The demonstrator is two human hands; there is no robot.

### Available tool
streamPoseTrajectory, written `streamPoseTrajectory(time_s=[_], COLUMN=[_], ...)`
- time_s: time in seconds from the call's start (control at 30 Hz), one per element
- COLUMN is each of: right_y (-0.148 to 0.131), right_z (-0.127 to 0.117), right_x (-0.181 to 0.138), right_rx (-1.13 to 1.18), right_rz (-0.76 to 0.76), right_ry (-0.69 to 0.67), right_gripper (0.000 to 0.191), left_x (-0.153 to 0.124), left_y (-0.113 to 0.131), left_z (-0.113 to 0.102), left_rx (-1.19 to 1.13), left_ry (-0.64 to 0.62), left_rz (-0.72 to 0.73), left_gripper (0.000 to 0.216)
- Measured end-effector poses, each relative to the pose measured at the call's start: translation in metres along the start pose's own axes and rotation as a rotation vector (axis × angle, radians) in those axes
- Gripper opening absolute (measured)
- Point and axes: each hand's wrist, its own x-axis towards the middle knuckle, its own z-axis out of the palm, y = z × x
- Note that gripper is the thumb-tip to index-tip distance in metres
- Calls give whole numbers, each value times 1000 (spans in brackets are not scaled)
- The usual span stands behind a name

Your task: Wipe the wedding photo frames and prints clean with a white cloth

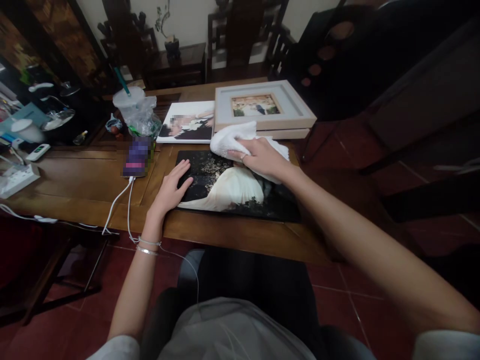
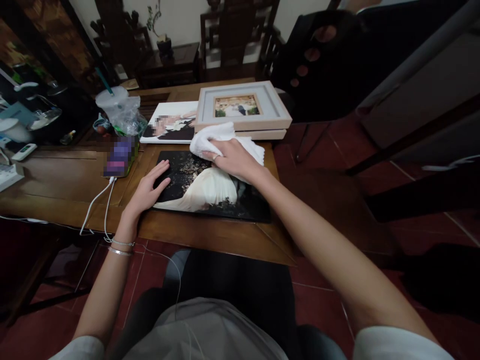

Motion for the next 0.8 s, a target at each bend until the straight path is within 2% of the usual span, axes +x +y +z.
streamPoseTrajectory(time_s=[0.1,0.2,0.33,0.43,0.53,0.7,0.8], right_y=[-14,-42,-77,-85,-75,-42,-21], right_z=[7,16,18,14,10,10,13], right_x=[-18,-58,-115,-127,-108,-42,-8], right_rx=[-54,-57,-4,34,46,-35,-70], right_rz=[-45,-117,-321,-433,-430,-225,-144], right_ry=[-19,-59,-183,-265,-273,-166,-62], right_gripper=[33,32,43,43,44,29,32], left_x=[0,0,1,2,2,1,2], left_y=[-1,-1,-1,-2,-3,-4,-5], left_z=[1,1,0,0,0,1,2], left_rx=[-2,11,26,22,13,5,-6], left_ry=[5,1,-8,-4,-7,3,1], left_rz=[2,3,12,18,25,22,24], left_gripper=[45,46,45,45,45,45,46])
